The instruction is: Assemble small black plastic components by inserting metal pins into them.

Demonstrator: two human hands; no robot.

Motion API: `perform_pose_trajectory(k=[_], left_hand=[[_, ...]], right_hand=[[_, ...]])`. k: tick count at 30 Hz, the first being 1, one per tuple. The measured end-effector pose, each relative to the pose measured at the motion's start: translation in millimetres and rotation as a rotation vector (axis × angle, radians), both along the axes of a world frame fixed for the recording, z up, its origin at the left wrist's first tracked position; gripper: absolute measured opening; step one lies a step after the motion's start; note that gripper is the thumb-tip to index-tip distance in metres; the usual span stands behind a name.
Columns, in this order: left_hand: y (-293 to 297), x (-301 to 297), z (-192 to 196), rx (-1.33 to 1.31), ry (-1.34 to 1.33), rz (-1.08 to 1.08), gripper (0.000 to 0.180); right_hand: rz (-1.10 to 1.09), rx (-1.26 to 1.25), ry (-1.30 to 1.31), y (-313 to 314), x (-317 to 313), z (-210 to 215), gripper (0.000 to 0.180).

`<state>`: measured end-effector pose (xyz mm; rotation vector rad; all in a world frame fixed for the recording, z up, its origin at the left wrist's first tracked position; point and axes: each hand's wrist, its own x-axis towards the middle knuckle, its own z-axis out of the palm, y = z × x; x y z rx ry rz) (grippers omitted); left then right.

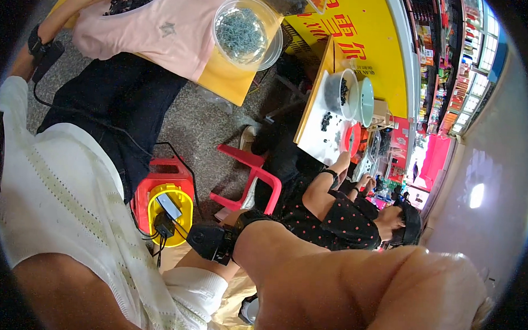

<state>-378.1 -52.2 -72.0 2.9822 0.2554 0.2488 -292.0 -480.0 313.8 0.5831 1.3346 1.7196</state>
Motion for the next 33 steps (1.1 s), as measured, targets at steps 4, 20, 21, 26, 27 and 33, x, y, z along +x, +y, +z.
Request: perform_pose_trajectory(k=[4,20,21,26,27,33], left_hand=[[1,-3,-8,0.022,-0.052,-0.007,0.076],[5,22,-20,-0.279,-0.053,0.153,0.088],[10,20,-14,-0.31,-0.096,0.127,0.086],[27,4,-2,-0.287,-0.062,0.031,0.079],[22,0,8,-0.283,-0.018,0.031,0.077],[-12,-3,20,-0.155,-0.061,-0.043,0.069]], right_hand=[[-0.038,-0.015,-0.006,4,-5,-3,0.018],[-0.303,0.305,-0.218,8,11,24,0.019],[-0.295,0.338,-0.244,-6,6,34,0.019],[-0.388,0.668,-0.553,5,-32,1,0.019],[-0.408,0.748,-0.628,5,-30,-9,0.019],[-0.63,1.047,-0.579,16,-26,-92,0.02]])
